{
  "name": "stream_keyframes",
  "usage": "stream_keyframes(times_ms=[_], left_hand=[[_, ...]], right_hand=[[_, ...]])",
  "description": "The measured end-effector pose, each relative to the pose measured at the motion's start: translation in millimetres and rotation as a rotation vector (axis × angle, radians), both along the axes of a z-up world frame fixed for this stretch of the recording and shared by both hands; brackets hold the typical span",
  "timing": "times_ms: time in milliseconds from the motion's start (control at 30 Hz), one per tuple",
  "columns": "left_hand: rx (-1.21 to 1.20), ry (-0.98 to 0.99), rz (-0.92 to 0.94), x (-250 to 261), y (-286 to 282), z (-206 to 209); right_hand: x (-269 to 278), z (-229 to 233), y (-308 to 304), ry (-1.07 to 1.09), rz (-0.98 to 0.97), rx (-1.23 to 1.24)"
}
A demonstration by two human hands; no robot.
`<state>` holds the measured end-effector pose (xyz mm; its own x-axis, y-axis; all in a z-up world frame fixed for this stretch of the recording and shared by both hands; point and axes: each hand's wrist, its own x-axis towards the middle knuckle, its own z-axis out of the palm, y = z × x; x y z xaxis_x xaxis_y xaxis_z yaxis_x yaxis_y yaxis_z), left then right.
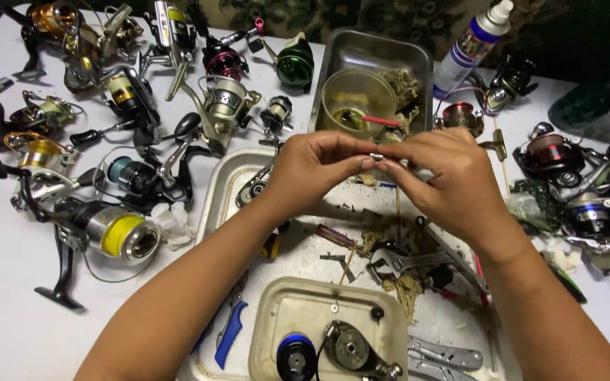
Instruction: Disassembling and inspecting the internal gear mechanism of a spinning fishing reel on a workbench.
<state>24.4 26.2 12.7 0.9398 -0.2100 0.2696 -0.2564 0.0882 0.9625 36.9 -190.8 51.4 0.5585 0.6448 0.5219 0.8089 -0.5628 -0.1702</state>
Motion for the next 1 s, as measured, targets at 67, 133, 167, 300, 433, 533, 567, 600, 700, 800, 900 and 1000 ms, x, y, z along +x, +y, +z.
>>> stream_keyframes(times_ms=[67, 133, 167, 300, 433, 533, 567, 600, 700, 800, 900, 1000], left_hand=[[0.015, 0.049, -0.005, 0.8, -0.5, -0.5], [0.019, 0.059, -0.005, 3.3, -1.2, -4.5], [0.023, 0.070, -0.007, 4.6, -2.1, -6.9], [0.098, 0.030, 0.010, 4.8, -2.3, -10.2], [0.367, -0.430, 0.083, 3.6, -5.7, -18.3], [0.403, -0.481, 0.059, -0.6, -8.2, -15.0], [0.393, -0.434, 0.050, -2.6, -8.0, -12.7], [0.392, -0.431, 0.044, -4.0, -7.4, -9.7], [0.367, -0.191, 0.094, -4.5, -3.9, -1.8], [0.317, -0.080, 0.108, -0.8, -1.6, -1.4], [0.338, -0.051, 0.129, -0.3, -0.9, -2.2], [0.308, 0.031, 0.164, 0.1, -1.8, -2.7]], right_hand=[[0.7, -0.4, -1.4, -0.003, -0.023, 0.036], [2.8, -2.2, -5.1, 0.004, -0.034, 0.031], [3.6, -3.3, -7.6, 0.012, -0.046, 0.027], [2.9, -13.9, -10.8, 0.080, -0.090, -0.025], [-5.9, -9.0, -4.8, 0.105, -0.032, 0.079], [-9.6, 0.6, -6.5, 0.251, -0.051, 0.160], [-10.3, 4.1, -7.6, 0.389, -0.091, 0.213], [-8.7, 5.8, -14.7, 0.392, -0.096, 0.214], [-4.0, 11.3, -33.5, 0.196, -0.131, 0.258], [-6.5, 17.0, -47.8, 0.512, -0.195, 0.043], [-13.5, 27.7, -59.1, 0.689, -0.178, -0.273], [-18.6, 27.9, -80.8, 0.565, -0.286, -0.195]])
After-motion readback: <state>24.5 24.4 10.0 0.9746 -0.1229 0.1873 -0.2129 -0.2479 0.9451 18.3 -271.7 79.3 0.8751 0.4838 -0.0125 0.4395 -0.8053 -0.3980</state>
